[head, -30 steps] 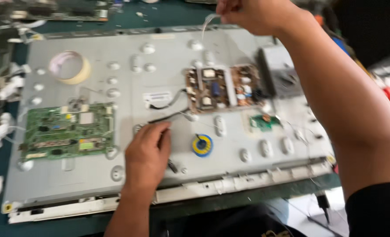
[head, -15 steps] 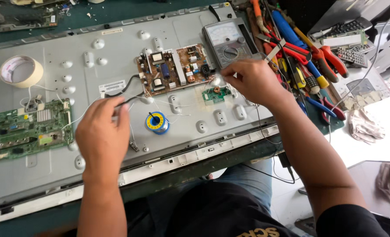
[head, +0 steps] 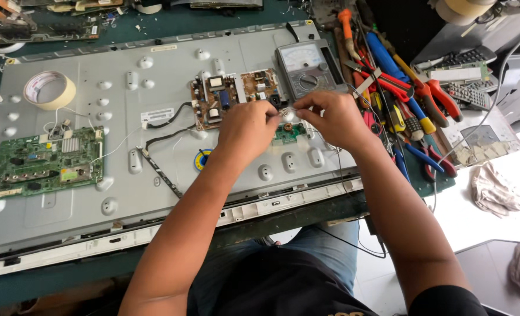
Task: The person strips the insulation from a wire using pliers and then solders the wire to a circuit board using a soldering iron and solder wire. The person also uses a multimeter to test the circuit board.
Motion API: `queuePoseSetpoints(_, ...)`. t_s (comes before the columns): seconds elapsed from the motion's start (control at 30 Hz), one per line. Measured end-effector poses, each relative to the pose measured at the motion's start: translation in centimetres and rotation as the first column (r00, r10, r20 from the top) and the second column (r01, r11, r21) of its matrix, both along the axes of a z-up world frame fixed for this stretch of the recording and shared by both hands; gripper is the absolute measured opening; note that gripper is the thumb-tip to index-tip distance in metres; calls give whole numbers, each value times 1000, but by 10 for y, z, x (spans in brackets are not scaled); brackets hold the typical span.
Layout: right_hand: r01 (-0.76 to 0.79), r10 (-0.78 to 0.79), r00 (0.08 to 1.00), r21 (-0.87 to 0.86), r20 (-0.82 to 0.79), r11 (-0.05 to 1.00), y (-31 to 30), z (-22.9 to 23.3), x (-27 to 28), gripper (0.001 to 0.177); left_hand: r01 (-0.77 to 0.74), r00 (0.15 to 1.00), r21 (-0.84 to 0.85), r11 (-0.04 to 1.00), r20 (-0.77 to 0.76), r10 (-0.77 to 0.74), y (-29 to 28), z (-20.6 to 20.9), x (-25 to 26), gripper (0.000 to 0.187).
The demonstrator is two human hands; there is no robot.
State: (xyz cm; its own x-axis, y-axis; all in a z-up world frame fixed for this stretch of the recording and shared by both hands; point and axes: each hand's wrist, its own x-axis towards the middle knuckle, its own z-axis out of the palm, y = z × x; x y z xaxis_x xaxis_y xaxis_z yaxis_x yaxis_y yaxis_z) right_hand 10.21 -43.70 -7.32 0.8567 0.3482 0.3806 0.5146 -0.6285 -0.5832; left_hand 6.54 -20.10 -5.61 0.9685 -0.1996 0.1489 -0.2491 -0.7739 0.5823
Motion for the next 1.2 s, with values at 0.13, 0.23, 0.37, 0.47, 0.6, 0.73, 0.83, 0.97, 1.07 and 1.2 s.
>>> queuePoseSetpoints(0.13,-52,53,999,43,-5,998,-2,-3,1,16,-20,1000,49,999,-15,21,-3,-6,5,22)
queuePoseSetpoints(0.23,-53,52,999,59,15,997,-1,-4,4,17,-47,996,27,999,-76,49,-3,-3,2,26)
queuePoseSetpoints(0.37,-70,70,998,84,-5,994,-2,-4,6,17,-63,989,-49,997,-138,55,-1,2,-3,34)
queuePoseSetpoints(0.47,-94,94,996,102,2,990,-1,0,6,16,-39,997,-112,993,-73,31,-2,0,-4,24)
queuePoseSetpoints(0.6,-124,125,992,92,-3,988,0,5,6,15,-12,1000,-120,993,15,13,2,-5,-1,17)
queuePoseSetpoints(0.73,-163,164,986,73,-8,984,1,12,3,19,-22,995,-82,996,97,30,3,-10,-4,14)
queuePoseSetpoints(0.83,-167,168,986,89,-3,982,-2,6,8,17,-56,992,-98,994,108,67,2,-28,1,16)
queuePoseSetpoints(0.97,-149,150,989,107,-2,983,-1,3,10,17,-52,992,-152,987,103,68,4,-25,-3,15)
queuePoseSetpoints(1.07,-143,143,990,119,8,982,0,1,11,18,-62,998,-228,972,17,68,5,-14,-12,25)
queuePoseSetpoints(1.2,-118,120,993,128,-7,985,1,-3,11,19,-43,999,-276,960,-14,41,1,-16,-14,41)
